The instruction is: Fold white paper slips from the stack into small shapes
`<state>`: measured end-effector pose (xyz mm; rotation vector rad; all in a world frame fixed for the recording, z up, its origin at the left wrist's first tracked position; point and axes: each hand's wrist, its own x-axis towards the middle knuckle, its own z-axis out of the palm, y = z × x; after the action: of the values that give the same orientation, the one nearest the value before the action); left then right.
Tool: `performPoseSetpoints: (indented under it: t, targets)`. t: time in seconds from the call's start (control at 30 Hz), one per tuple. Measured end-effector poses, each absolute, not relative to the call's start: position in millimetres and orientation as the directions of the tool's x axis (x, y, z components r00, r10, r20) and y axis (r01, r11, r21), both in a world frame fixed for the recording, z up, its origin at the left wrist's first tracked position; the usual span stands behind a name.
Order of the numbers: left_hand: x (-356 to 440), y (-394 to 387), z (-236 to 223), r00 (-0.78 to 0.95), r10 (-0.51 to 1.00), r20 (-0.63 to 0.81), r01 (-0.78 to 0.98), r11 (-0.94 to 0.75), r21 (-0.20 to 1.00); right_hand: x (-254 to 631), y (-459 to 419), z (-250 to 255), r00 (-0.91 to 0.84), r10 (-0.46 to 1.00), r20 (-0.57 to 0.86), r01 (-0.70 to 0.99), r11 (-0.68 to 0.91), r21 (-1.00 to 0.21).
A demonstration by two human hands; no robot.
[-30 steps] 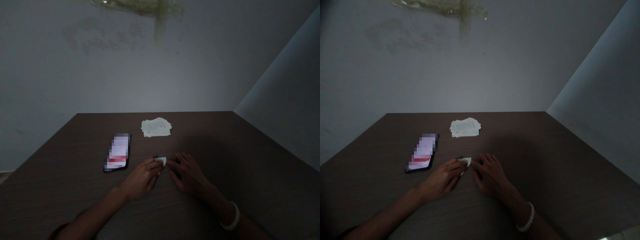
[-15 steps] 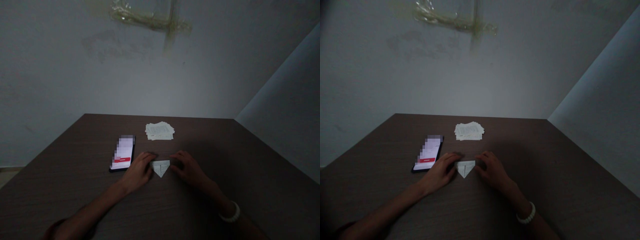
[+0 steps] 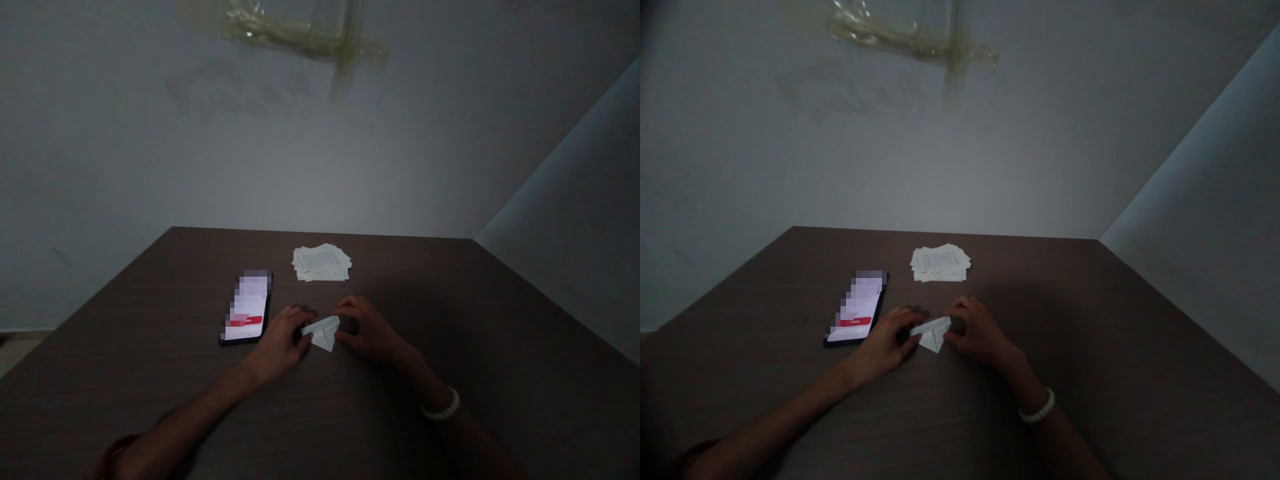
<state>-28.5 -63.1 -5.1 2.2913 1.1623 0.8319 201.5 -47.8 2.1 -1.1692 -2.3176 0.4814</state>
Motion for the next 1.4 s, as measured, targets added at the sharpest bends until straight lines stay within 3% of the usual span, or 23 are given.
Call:
performPoseSetpoints:
  t: [0.4, 0.63, 0.77, 1.03, 1.4]
  targets:
    - [-24, -62, -5, 0.488, 0.811, 0.323, 0.598, -0.58, 0.553, 208, -49, -7, -0.532, 0.789, 0.307, 0.605, 0.608, -0.514]
    - [-23, -54, -4, 0.536, 0.805, 0.255, 0.605, -0.577, 0.549, 206, -48, -7, -0.526, 0.799, 0.29, 0.612, 0.593, -0.523]
    - [-24, -53, -5, 0.601, 0.745, 0.289, 0.568, -0.653, 0.501, 205, -48, -7, -0.527, 0.804, 0.276, 0.65, 0.59, -0.479]
    - [-21, -54, -5, 0.573, 0.762, 0.301, 0.617, -0.643, 0.454, 204, -51, -4, -0.578, 0.761, 0.294, 0.662, 0.648, -0.376]
    - [-24, -46, -7, 0.668, 0.692, 0.274, 0.555, -0.708, 0.437, 205, -48, -10, -0.576, 0.757, 0.308, 0.627, 0.651, -0.427]
